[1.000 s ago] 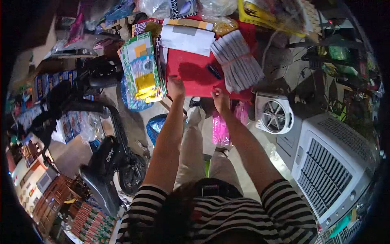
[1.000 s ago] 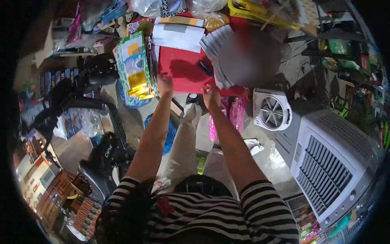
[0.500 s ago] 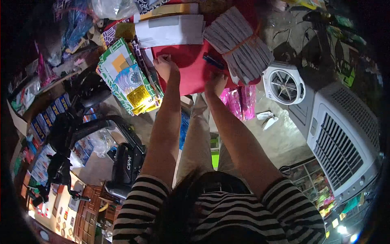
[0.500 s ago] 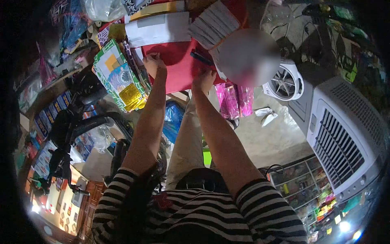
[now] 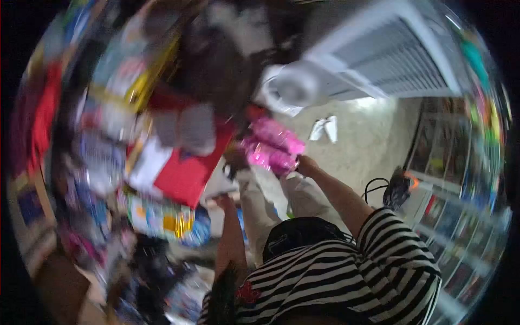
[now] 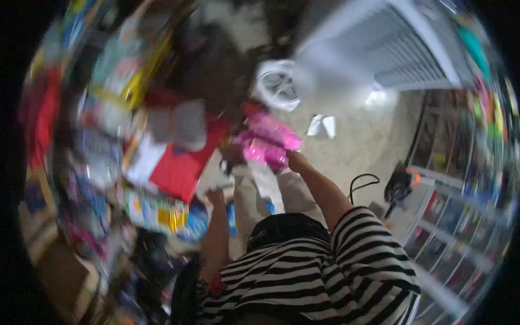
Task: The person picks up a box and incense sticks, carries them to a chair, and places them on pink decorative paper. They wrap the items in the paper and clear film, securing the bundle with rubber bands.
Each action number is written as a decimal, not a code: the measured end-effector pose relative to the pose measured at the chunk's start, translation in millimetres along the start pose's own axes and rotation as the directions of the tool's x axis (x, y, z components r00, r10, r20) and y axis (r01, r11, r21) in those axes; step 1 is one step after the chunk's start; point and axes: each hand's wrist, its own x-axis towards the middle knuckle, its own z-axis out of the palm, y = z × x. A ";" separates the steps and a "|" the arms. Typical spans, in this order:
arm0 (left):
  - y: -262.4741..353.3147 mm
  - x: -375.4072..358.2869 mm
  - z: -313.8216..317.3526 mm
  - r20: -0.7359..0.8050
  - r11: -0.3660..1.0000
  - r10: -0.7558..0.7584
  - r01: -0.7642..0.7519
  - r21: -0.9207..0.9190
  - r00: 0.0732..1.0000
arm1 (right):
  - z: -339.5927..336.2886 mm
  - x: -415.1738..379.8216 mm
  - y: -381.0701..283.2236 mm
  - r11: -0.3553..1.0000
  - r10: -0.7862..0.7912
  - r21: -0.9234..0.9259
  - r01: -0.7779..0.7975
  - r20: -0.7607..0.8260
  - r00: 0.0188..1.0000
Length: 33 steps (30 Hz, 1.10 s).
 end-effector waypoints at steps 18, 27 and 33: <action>315.0 -188.2 375.9 0.990 0.421 0.121 -0.907 0.013 0.071 | -31.0 -368.7 402.4 0.248 0.727 0.963 -0.108 -0.111 0.678; 328.8 -207.7 668.5 0.930 0.033 -0.345 -0.989 0.144 0.124 | 125.4 -435.2 419.1 -0.063 0.901 0.904 -0.423 0.233 0.365; 434.4 -345.1 922.0 0.987 0.128 -0.115 -0.987 -0.098 -0.113 | 199.0 -494.3 494.3 0.212 0.976 0.864 -0.457 -0.160 0.151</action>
